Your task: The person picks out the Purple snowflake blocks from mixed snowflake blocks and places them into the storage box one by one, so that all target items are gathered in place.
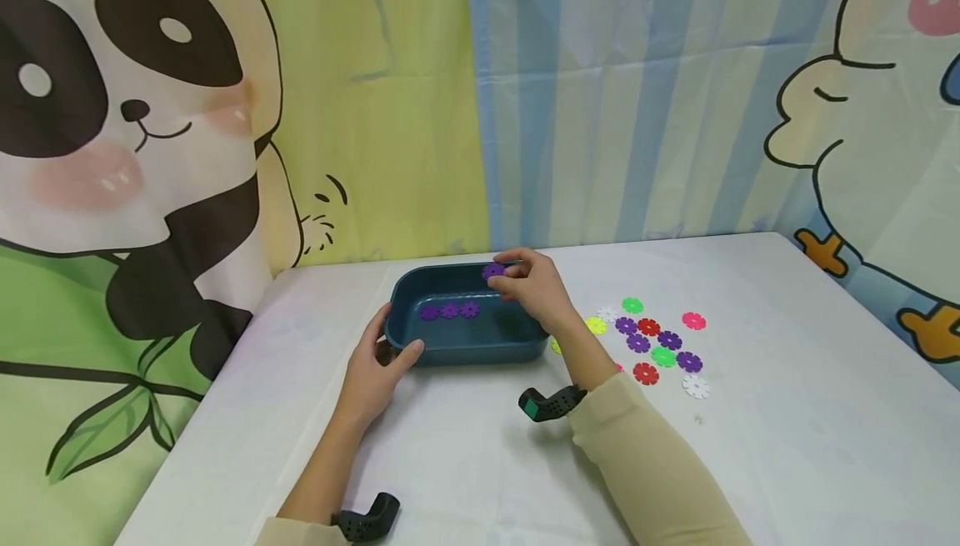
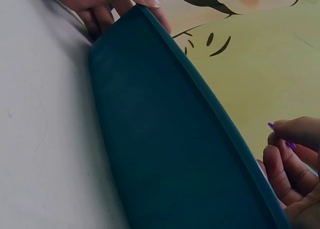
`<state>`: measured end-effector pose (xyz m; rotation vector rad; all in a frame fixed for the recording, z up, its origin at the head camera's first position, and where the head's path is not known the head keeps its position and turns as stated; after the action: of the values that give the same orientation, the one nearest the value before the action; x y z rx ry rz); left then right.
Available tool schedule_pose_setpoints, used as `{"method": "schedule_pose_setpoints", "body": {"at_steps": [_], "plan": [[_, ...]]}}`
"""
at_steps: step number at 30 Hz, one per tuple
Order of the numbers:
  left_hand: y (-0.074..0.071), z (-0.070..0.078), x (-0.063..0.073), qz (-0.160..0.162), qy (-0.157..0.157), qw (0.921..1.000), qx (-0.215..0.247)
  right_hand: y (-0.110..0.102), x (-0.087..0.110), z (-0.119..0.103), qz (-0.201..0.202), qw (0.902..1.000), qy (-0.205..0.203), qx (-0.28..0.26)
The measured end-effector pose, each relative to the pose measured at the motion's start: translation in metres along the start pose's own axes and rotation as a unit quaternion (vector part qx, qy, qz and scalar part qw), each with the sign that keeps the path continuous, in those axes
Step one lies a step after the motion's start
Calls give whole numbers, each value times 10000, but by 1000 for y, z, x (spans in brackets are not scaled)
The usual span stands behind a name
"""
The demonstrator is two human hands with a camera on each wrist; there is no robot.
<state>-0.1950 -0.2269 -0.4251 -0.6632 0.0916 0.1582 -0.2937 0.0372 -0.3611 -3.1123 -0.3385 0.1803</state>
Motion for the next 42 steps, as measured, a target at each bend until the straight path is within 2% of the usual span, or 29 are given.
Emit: {"method": "schedule_pose_setpoints", "body": {"at_steps": [5,10,20,24,30,38,42], "plan": [[1,1,1,13,-28,10000,-19,6,-3,2,-72,9997,77,-236],[1,2,1,-16,13,10000,19,9,-7,4,9,9993,286,-253],[1,2,0,-14,30,10000,62,14,-12,6,-8,9967,800,143],[0,2,0,-8,49,10000,85,16,-13,8,-91,9928,1146,334],[1,2,0,9,21,10000,57,20,-16,12,50,9835,1568,901],[0,1,1,-2,0,10000,66,23,-17,15,69,9709,1472,1890],[0,1,1,-2,-24,10000,65,23,-16,16,-96,9638,1371,2285]]}}
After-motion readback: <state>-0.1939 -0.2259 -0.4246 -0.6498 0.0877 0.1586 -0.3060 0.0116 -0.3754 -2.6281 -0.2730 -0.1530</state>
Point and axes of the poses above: each hand's wrist, its own x-axis away from the middle knuckle, its own y-axis out of the palm, z = x × y, the point moved 1 cm from there along -x, towards the middle knuckle, and after that the axes turned 12 degrees about -x, right-handed, at the moved point
